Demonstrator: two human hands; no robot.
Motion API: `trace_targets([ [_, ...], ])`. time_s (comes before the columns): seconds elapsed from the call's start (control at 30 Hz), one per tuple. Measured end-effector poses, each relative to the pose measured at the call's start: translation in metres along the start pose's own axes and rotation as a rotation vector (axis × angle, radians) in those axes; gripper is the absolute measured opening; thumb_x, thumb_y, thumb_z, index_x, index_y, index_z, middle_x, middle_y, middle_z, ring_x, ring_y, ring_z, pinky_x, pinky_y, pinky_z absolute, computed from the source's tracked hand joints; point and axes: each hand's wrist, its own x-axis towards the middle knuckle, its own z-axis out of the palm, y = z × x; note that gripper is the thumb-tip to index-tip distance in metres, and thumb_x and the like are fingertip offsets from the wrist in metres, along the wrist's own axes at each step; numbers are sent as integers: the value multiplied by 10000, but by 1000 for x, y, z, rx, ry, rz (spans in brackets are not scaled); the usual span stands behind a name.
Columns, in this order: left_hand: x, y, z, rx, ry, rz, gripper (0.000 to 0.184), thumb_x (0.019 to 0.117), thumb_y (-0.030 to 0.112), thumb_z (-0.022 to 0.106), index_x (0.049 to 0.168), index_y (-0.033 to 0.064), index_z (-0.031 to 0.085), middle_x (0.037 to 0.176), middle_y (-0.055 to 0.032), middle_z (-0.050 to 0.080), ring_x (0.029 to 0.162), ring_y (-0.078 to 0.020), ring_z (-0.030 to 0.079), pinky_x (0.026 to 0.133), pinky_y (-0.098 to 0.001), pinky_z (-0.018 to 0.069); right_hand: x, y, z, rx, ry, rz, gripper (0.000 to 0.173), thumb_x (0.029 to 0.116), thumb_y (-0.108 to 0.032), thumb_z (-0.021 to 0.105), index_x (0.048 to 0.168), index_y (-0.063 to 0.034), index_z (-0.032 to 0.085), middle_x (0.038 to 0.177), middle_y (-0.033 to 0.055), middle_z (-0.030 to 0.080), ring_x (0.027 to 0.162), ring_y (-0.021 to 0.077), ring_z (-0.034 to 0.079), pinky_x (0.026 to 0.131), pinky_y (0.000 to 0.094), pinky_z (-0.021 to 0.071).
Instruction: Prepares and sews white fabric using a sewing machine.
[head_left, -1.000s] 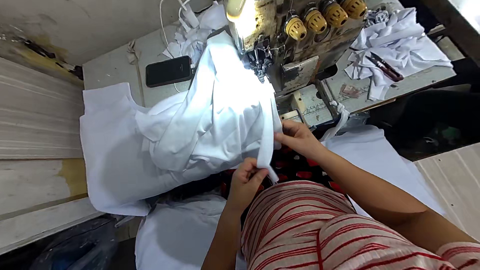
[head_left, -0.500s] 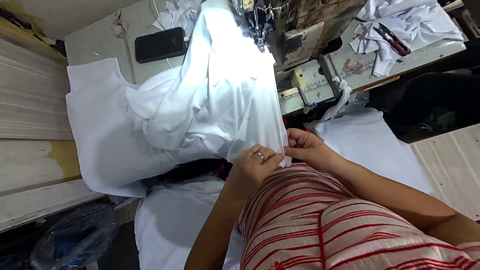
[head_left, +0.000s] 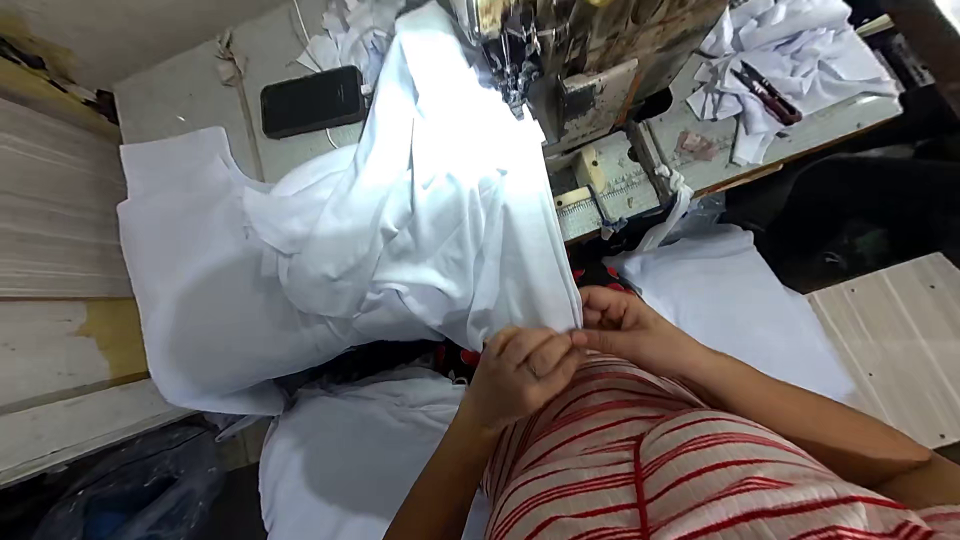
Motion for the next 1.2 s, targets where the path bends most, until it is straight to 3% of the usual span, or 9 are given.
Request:
trace_targets([
  [0.17, 15, -35, 32, 113, 76, -36, 259, 1104, 228, 410, 1355, 239, 469, 1509, 45, 486, 1514, -108, 290, 1258, -386, 112, 5, -5, -10, -104, 25, -90, 214, 986, -58, 631, 1179, -118, 699, 1024, -112, 751, 919, -17, 693, 840, 194, 579],
  [0.3, 51, -85, 44, 257, 110, -64, 306, 1077, 113, 424, 1329, 209, 568, 1420, 5, 599, 1477, -164, 378, 1253, -437, 112, 27, -12, -18, -105, 126, -72, 212, 1000, -40, 589, 1174, -84, 703, 1039, -69, 757, 937, 61, 728, 854, 282, 624],
  [0.5, 99, -121, 8, 171, -5, 71, 295, 1009, 24, 537, 1184, 166, 729, 1247, -37, 733, 1344, -197, 562, 1184, -427, 292, 69, -31, -28, -134, 221, -155, 273, 958, -53, 667, 1214, -88, 580, 983, -67, 730, 849, 63, 727, 763, 256, 631],
  [0.67, 130, -139, -9, 54, -123, 198, 226, 982, 11, 574, 1001, 118, 772, 1063, -57, 784, 1147, -188, 703, 1055, -370, 483, 104, -49, -38, -295, 311, -299, 223, 924, -30, 695, 1067, -134, 558, 855, -104, 721, 741, 30, 714, 714, 235, 624],
  [0.77, 146, -153, -14, 0, -143, 211, 197, 965, 15, 601, 925, 87, 781, 1011, -74, 780, 1026, -199, 735, 909, -335, 561, 125, -56, -50, -530, 294, -482, 78, 955, -50, 655, 1031, -49, 673, 888, -46, 720, 742, 18, 694, 702, 218, 618],
  [0.87, 155, -168, -15, -24, -134, 146, 185, 938, 42, 617, 928, 82, 798, 1018, -86, 783, 783, -186, 725, 642, -320, 544, 140, -62, -62, -915, 305, -611, 210, 994, -105, 595, 1100, 3, 740, 938, 49, 740, 756, 28, 677, 711, 208, 588],
  [1.03, 173, -191, -24, 19, -247, 18, 273, 911, 145, 562, 1048, 88, 791, 1113, -86, 764, 1044, -241, 728, 856, -439, 579, 142, -66, -66, -1061, 301, -554, 307, 1044, -191, 537, 1248, -35, 707, 983, 57, 751, 753, 72, 688, 693, 271, 597],
  [1.13, 195, -192, -27, 78, -255, -234, 304, 958, 262, 529, 871, 76, 753, 890, -115, 735, 875, -294, 712, 722, -518, 526, 136, -71, -64, -1026, 240, -510, 301, 1054, -192, 522, 1227, -27, 706, 971, 61, 745, 756, 69, 692, 693, 257, 602],
  [1.2, 206, -191, -26, 154, -291, -375, 268, 1005, 180, 537, 929, -15, 706, 975, -206, 708, 983, -374, 696, 833, -560, 526, 132, -73, -59, -1014, 185, -520, 293, 1051, -188, 528, 1179, -10, 721, 930, 64, 738, 744, 61, 678, 695, 236, 586],
])
